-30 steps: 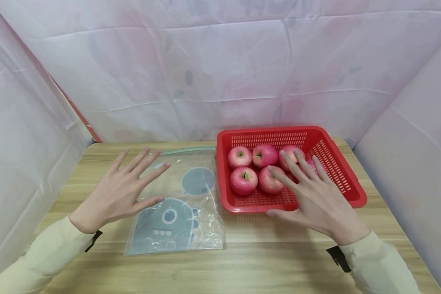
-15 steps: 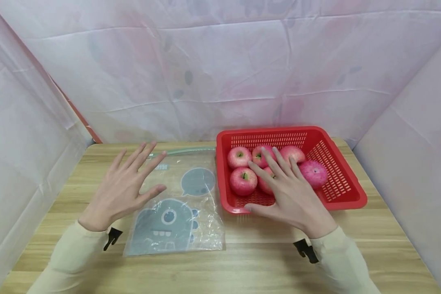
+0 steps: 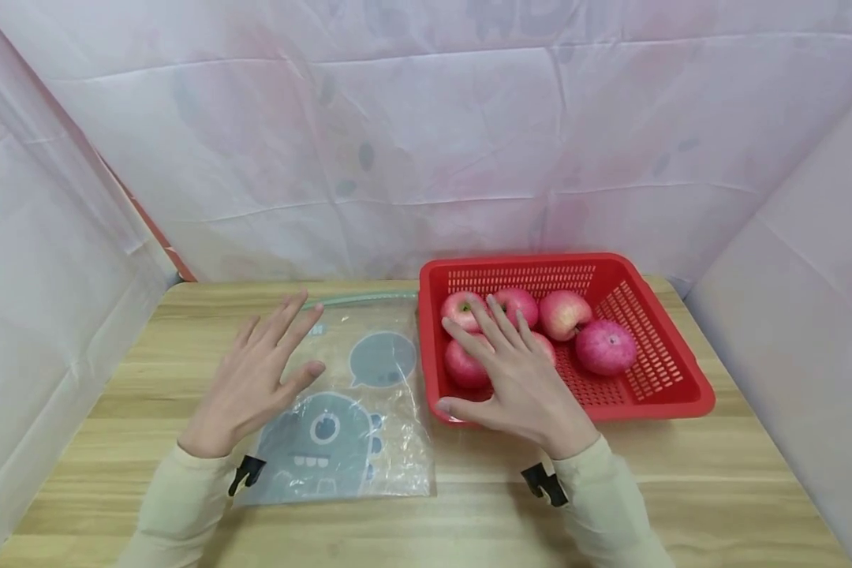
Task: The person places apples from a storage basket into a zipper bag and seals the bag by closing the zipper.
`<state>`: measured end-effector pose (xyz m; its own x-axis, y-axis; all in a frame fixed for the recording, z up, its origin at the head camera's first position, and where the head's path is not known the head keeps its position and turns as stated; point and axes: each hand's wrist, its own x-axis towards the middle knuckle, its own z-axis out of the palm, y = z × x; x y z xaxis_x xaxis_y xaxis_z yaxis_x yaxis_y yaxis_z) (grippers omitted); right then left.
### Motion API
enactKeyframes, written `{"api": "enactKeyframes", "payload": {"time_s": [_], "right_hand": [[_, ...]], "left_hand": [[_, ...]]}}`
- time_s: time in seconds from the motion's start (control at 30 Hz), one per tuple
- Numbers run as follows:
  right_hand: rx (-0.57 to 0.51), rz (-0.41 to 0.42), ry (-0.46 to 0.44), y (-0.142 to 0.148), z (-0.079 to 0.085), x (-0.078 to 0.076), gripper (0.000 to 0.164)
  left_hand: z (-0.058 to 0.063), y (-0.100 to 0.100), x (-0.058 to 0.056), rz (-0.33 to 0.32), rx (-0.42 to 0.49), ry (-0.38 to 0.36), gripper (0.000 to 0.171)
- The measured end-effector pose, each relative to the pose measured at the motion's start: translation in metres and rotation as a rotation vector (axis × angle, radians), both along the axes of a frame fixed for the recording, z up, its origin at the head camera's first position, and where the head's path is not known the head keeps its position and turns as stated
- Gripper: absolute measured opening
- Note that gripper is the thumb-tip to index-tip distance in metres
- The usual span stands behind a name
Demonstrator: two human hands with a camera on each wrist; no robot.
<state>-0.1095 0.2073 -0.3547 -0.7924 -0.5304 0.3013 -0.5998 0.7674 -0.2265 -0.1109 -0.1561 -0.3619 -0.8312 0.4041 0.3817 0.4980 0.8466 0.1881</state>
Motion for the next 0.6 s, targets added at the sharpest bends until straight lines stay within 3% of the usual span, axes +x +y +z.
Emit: {"api": "enactKeyframes", "payload": {"time_s": [0.17, 0.43, 0.6], "right_hand": [[-0.016, 0.018, -0.021, -0.006, -0.009, -0.002, 0.101], [0.018, 0.034, 0.003, -0.01, -0.022, -0.006, 0.09], [0.021, 0.032, -0.017, -0.011, -0.027, -0.008, 0.091]], "left_hand": [[-0.01, 0.001, -0.001, 0.019, 0.018, -0.033, 0.07], [-0.02, 0.003, -0.003, 0.02, 0.023, -0.06, 0.07], [-0.028, 0.006, -0.007, 0.012, 0.011, -0.116, 0.071]]}}
